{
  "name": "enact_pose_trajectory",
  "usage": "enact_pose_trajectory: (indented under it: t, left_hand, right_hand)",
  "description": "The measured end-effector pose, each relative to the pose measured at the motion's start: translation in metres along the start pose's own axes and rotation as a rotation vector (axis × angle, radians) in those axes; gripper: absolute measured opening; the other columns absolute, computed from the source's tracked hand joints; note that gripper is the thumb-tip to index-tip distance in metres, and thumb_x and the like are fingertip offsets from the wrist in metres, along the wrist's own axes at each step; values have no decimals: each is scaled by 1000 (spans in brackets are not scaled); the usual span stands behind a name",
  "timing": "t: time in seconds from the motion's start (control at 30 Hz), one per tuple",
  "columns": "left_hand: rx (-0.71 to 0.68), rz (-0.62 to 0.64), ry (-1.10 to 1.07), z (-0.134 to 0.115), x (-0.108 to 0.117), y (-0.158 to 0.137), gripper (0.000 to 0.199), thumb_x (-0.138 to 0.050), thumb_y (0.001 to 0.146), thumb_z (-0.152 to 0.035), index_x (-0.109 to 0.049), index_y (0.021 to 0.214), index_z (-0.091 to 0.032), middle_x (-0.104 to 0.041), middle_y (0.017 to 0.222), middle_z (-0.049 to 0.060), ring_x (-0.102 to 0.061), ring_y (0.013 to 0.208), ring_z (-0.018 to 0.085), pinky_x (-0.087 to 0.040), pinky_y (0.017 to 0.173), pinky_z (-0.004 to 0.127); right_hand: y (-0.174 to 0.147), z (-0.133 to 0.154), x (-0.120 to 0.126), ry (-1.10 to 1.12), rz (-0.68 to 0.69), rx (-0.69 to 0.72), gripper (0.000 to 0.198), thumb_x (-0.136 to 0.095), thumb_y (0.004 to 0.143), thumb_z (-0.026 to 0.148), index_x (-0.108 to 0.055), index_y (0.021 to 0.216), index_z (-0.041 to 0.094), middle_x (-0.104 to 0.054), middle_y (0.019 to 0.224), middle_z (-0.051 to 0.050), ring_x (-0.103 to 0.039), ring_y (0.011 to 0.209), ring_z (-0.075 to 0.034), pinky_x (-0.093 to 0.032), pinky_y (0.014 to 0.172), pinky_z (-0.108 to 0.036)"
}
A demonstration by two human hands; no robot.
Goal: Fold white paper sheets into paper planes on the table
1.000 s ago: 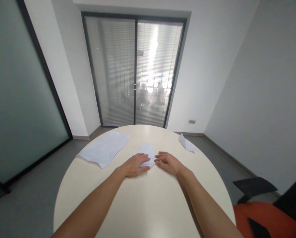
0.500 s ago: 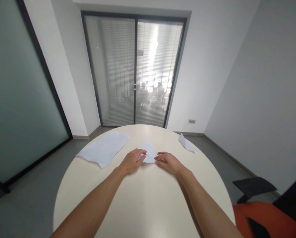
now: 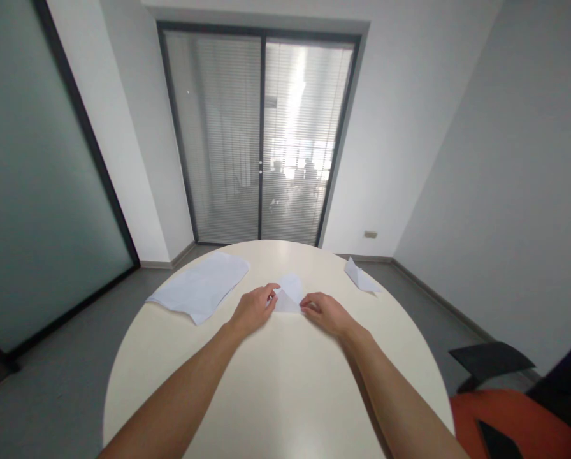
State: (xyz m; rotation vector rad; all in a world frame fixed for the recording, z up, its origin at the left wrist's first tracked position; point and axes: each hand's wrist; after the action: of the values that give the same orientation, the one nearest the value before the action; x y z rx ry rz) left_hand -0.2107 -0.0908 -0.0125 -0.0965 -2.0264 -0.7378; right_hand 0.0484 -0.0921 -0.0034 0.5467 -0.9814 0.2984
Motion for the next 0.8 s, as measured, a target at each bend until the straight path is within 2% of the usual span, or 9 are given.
enact_pose_trajectory:
  t: [0.27, 0.47, 0.67, 0.8]
  left_hand:
    - [34, 48, 8, 5, -6, -2, 51, -53, 91, -20, -41, 140, -25, -65, 120, 4, -60, 109, 20, -49, 91, 32]
    - [-59, 52, 5, 3, -6, -2, 48, -51, 87, -10, -51, 133, -24, -58, 134, 4, -50, 125, 20, -42, 107, 35]
    - [-93, 114, 23, 3, -9, 0, 38, -47, 89, -9, -66, 118, -23, -69, 120, 3, -59, 112, 20, -45, 102, 35]
    - [-121, 144, 29, -1, -8, -1, 28, -50, 94, -20, -69, 114, -23, -71, 117, 4, -61, 110, 21, -46, 100, 36]
  right_hand:
    - [1, -4, -3, 7, 5, -27, 31, -60, 87, 28, -70, 115, 22, -72, 114, -7, -65, 104, -24, -48, 94, -37]
    - [0, 0, -3, 28, -8, 9, 32, -61, 86, 27, -72, 116, 23, -73, 111, -6, -65, 103, -24, -48, 94, -37]
    - [2, 8, -3, 35, 36, 68, 23, -62, 85, 26, -79, 101, 25, -73, 98, -6, -65, 90, -21, -49, 84, -32]
    - [2, 13, -4, 62, 52, 105, 19, -66, 82, 27, -80, 96, 25, -72, 94, -5, -64, 84, -19, -49, 76, -28]
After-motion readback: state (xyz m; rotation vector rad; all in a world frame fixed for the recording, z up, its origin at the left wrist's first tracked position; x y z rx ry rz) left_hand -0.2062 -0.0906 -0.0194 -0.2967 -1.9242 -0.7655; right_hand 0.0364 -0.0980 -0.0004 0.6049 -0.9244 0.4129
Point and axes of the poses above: each hand's wrist, its own y-axis towards the middle knuckle, its own x-axis out of the back of the hand, z = x × y
